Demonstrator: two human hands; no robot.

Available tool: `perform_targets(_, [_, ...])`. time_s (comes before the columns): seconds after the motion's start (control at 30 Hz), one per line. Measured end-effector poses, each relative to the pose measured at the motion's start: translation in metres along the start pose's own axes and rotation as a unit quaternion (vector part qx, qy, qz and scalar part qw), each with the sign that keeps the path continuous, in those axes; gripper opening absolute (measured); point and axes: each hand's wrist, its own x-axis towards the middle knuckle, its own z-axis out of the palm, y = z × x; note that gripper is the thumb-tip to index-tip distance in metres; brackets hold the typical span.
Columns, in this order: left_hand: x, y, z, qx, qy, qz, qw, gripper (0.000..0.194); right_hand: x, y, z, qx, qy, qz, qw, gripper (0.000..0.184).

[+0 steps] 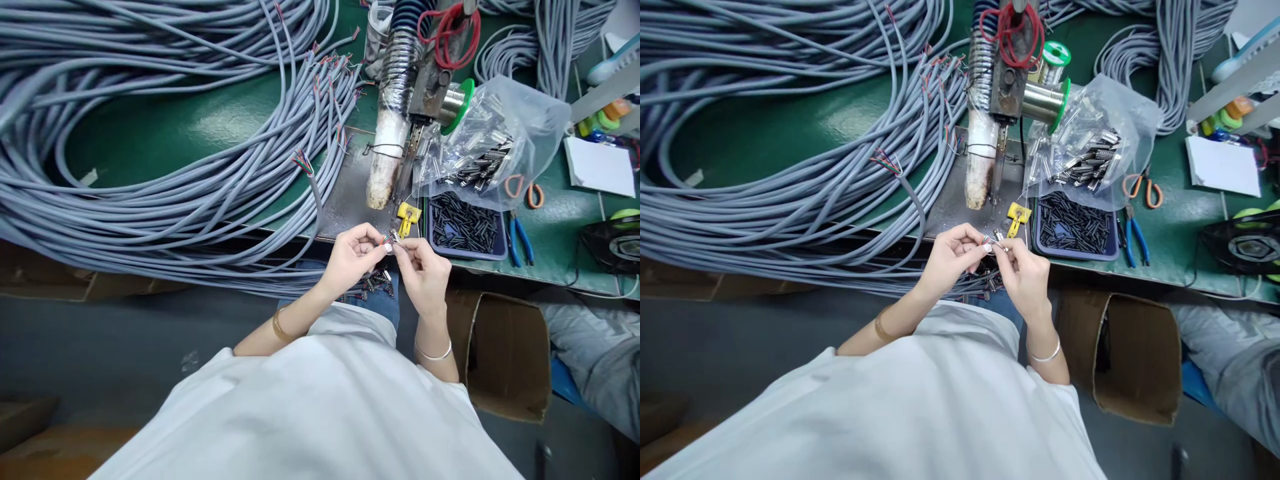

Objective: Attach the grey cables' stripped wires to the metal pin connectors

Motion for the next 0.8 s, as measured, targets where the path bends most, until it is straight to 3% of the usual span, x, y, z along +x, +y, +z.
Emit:
perform_targets(0.13, [0.001, 0.002, -0.003, -0.045, 0.017, -0.011, 0.999, 0.034, -0.004, -0.005, -0.008, 0.079, 0.157, 0.052, 0.983, 0.009])
perform_targets(0.2, [0.002, 0.004, -0.005, -0.066, 0.018, -0.019, 0.997, 0.036, -0.007, -0.008, -0.015, 0.162, 0.197, 0.057, 0.965, 0.012])
perform_targets(0.3, [0.004, 0.007, -0.007, -0.088, 0.014, -0.031, 0.996, 0.037, -0.012, -0.012, -0.020, 0.198, 0.150, 0.059, 0.967, 0.021])
perform_targets(0.4, [0.005, 0.008, -0.008, -0.098, 0.014, -0.035, 0.994, 0.035, -0.017, -0.010, -0.015, 0.113, 0.111, 0.058, 0.986, 0.012])
perform_targets(0.5, [0.005, 0.009, -0.008, -0.100, 0.009, -0.036, 0.994, 0.035, -0.018, -0.004, -0.004, 0.050, 0.117, 0.009, 0.992, 0.007])
perform_targets(0.8, [0.004, 0.000, 0.001, -0.028, 0.037, 0.015, 0.999, 0.031, -0.007, 0.007, 0.023, 0.004, 0.124, -0.111, 0.986, 0.015])
